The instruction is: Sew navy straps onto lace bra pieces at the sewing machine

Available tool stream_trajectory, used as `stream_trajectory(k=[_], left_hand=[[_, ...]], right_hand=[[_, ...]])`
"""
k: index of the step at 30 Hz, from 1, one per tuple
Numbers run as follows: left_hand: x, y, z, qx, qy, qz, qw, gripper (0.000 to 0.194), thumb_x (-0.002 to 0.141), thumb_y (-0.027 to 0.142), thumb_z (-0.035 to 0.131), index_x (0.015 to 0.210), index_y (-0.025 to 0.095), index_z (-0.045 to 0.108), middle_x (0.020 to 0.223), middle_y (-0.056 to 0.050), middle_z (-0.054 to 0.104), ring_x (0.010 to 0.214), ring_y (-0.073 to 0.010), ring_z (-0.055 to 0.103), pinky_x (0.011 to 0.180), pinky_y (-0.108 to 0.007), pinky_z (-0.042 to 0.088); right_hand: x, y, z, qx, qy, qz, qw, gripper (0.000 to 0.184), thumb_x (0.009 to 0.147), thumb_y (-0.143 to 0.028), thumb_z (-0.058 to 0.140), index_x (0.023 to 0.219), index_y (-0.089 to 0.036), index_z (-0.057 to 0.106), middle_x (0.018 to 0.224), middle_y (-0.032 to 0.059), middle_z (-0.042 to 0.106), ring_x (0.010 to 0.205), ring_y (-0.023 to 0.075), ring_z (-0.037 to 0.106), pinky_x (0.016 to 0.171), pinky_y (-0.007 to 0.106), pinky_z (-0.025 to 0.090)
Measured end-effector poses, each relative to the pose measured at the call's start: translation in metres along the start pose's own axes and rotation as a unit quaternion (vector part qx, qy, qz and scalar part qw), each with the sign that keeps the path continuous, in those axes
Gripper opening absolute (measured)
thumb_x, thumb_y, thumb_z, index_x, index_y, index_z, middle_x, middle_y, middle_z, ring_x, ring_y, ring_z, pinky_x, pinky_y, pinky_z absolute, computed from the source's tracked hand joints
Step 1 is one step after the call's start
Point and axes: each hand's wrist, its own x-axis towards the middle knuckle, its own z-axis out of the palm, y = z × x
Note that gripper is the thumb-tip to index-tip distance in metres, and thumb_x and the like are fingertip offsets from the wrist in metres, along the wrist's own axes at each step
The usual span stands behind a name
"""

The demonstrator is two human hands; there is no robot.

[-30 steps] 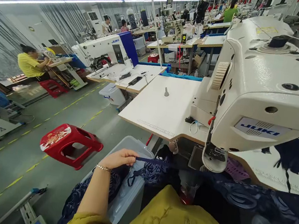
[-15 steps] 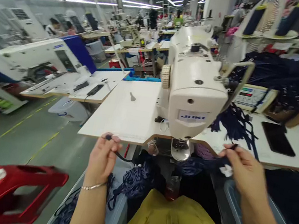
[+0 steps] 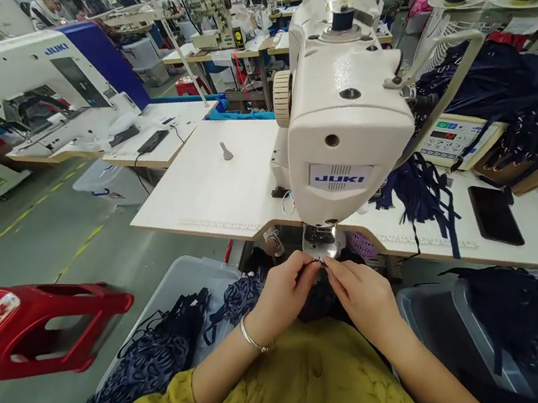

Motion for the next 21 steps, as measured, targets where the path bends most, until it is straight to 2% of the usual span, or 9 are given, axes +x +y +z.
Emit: stream_trajectory(k=[3,5,7,10,12,13,15,18,21], left_hand=[[-0.002,-0.002,0.000,0.073,-0.009,0.043,0.996,0.016,0.098,0.028,0.043,0.093,0.021,0.056,0.073,0.002,0.062,0.063,-0.0104,0.057,0.059,-0.021,0.043],[-0.003,-0.002,0.000,0.157,-0.009,0.095,0.983,0.018,0.099,0.026,0.039,0.098,0.021,0.056,0.077,-0.001,0.064,0.068,-0.0126,0.060,0.062,-0.023,0.045],[-0.003,-0.001,-0.001,0.265,-0.006,0.160,0.951,0.021,0.100,0.021,0.035,0.102,0.020,0.055,0.081,-0.003,0.064,0.072,-0.0147,0.061,0.062,-0.025,0.046],[-0.004,0.002,-0.002,0.409,-0.003,0.237,0.881,0.022,0.097,0.012,0.034,0.106,0.015,0.054,0.082,-0.005,0.064,0.069,-0.0167,0.059,0.057,-0.027,0.045],[-0.004,0.004,-0.004,0.461,-0.005,0.264,0.847,0.021,0.094,0.008,0.037,0.106,0.013,0.054,0.078,-0.004,0.062,0.065,-0.0169,0.057,0.053,-0.029,0.043],[-0.005,0.004,-0.004,0.472,-0.006,0.271,0.839,0.020,0.093,0.007,0.039,0.105,0.013,0.054,0.076,-0.003,0.060,0.063,-0.0166,0.056,0.052,-0.029,0.042],[-0.005,0.004,-0.004,0.466,-0.007,0.277,0.840,0.019,0.093,0.008,0.040,0.103,0.014,0.054,0.074,-0.002,0.059,0.062,-0.0157,0.056,0.051,-0.029,0.040],[-0.005,0.002,-0.003,0.437,0.004,0.265,0.859,0.022,0.096,0.011,0.038,0.109,0.014,0.054,0.076,-0.002,0.060,0.064,-0.0149,0.056,0.052,-0.029,0.039],[-0.005,-0.001,0.001,0.425,0.005,0.249,0.870,0.023,0.097,0.017,0.040,0.115,0.016,0.054,0.073,-0.001,0.060,0.062,-0.0148,0.056,0.050,-0.029,0.037]], right_hand=[[-0.001,0.000,0.002,-0.023,-0.009,-0.009,1.000,0.023,0.096,-0.016,0.046,0.108,-0.018,0.065,0.075,0.0035,0.071,0.064,0.0142,0.063,0.060,0.028,0.046],[-0.002,0.000,0.003,-0.034,-0.014,-0.017,0.999,0.024,0.095,-0.015,0.046,0.110,-0.017,0.065,0.077,0.0047,0.071,0.065,0.0147,0.063,0.060,0.029,0.045],[-0.002,-0.001,0.004,-0.038,-0.020,-0.024,0.999,0.026,0.094,-0.012,0.046,0.112,-0.015,0.064,0.077,0.0057,0.071,0.065,0.0156,0.063,0.060,0.030,0.045],[0.000,-0.003,0.004,-0.042,-0.027,-0.022,0.999,0.026,0.093,-0.010,0.045,0.112,-0.013,0.063,0.077,0.0066,0.070,0.066,0.0170,0.063,0.061,0.031,0.047],[0.001,-0.003,0.002,-0.027,-0.029,-0.014,0.999,0.025,0.094,-0.010,0.044,0.110,-0.013,0.062,0.082,0.0081,0.071,0.070,0.0182,0.065,0.063,0.031,0.050],[0.002,-0.003,0.001,-0.011,-0.035,-0.011,0.999,0.025,0.094,-0.010,0.043,0.110,-0.013,0.061,0.085,0.0089,0.072,0.073,0.0189,0.066,0.065,0.031,0.052],[0.002,-0.003,-0.002,0.031,-0.056,-0.010,0.998,0.026,0.094,-0.009,0.041,0.112,-0.012,0.059,0.093,0.0105,0.072,0.080,0.0204,0.068,0.071,0.033,0.055],[0.003,0.000,-0.007,0.108,-0.100,0.003,0.989,0.032,0.095,-0.012,0.037,0.122,-0.012,0.054,0.106,0.0128,0.069,0.096,0.0224,0.067,0.083,0.037,0.056],[0.004,0.003,-0.013,0.198,-0.145,0.088,0.966,0.038,0.098,-0.018,0.034,0.134,-0.018,0.045,0.111,0.0089,0.069,0.099,0.0191,0.068,0.083,0.033,0.058]])
